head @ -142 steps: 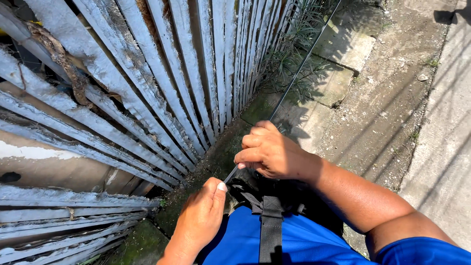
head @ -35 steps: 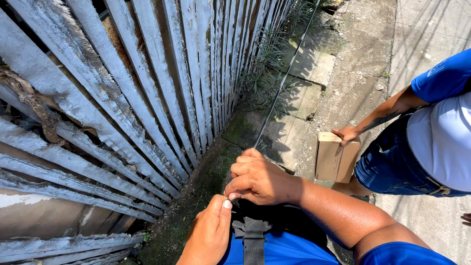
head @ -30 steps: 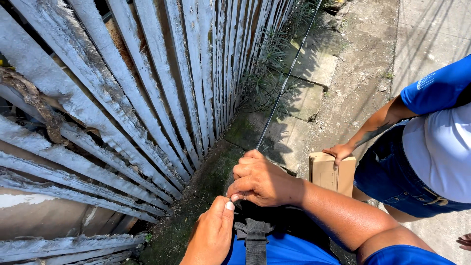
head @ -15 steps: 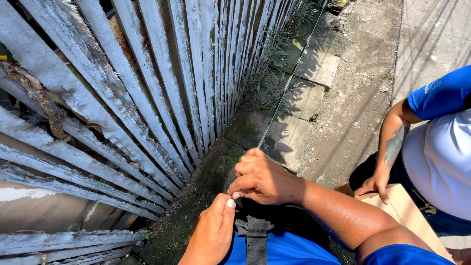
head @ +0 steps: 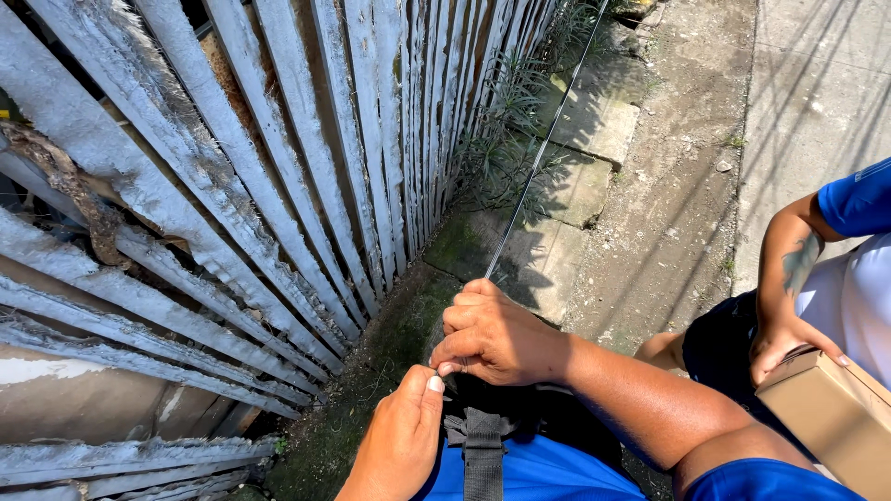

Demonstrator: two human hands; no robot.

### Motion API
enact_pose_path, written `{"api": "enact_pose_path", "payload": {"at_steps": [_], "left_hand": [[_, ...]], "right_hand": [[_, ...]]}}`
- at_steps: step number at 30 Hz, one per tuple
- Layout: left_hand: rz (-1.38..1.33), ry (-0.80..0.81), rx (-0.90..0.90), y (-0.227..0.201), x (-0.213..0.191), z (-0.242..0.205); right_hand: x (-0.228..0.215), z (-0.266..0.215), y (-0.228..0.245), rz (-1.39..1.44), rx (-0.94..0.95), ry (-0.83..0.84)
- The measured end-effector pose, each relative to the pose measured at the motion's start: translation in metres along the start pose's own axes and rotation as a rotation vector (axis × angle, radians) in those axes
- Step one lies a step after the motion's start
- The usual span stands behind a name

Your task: The person pulls a black cable from a reel and bends it by hand while walking along a road. They then strip the outer casing to reveal the wires inside and pull them apart.

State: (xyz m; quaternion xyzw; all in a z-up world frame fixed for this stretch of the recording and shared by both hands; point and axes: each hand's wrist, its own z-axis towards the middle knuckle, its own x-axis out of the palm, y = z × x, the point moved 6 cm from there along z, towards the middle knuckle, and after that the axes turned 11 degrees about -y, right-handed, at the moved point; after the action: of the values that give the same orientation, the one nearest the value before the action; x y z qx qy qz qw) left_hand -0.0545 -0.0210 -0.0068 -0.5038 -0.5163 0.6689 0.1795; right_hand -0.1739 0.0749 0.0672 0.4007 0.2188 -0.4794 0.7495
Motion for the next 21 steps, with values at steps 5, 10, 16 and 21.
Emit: {"api": "enact_pose_path", "payload": {"at_steps": [5, 10, 16, 21], "left_hand": [[0.002, -0.01, -0.005, -0.0006, -0.0014, -0.0001], [0.007, -0.003, -0.006, -0.0004, -0.0014, 0.0004], [-0.004, -0.001, 0.011, -0.0003, -0.0003, 0.0014], [-0.003, 0.002, -0.008, -0.0012, -0.0026, 0.0031]], "right_hand": [[-0.0013, 0.0017, 0.0005, -0.004, -0.01, -0.009], [-0.0002, 0.0009, -0.0006, 0.001, -0.011, -0.008], [0.0003, 0.0001, -0.002, 0.008, -0.009, -0.002], [0.0006, 0.0021, -0.002, 0.022, 0.002, -0.007]]}}
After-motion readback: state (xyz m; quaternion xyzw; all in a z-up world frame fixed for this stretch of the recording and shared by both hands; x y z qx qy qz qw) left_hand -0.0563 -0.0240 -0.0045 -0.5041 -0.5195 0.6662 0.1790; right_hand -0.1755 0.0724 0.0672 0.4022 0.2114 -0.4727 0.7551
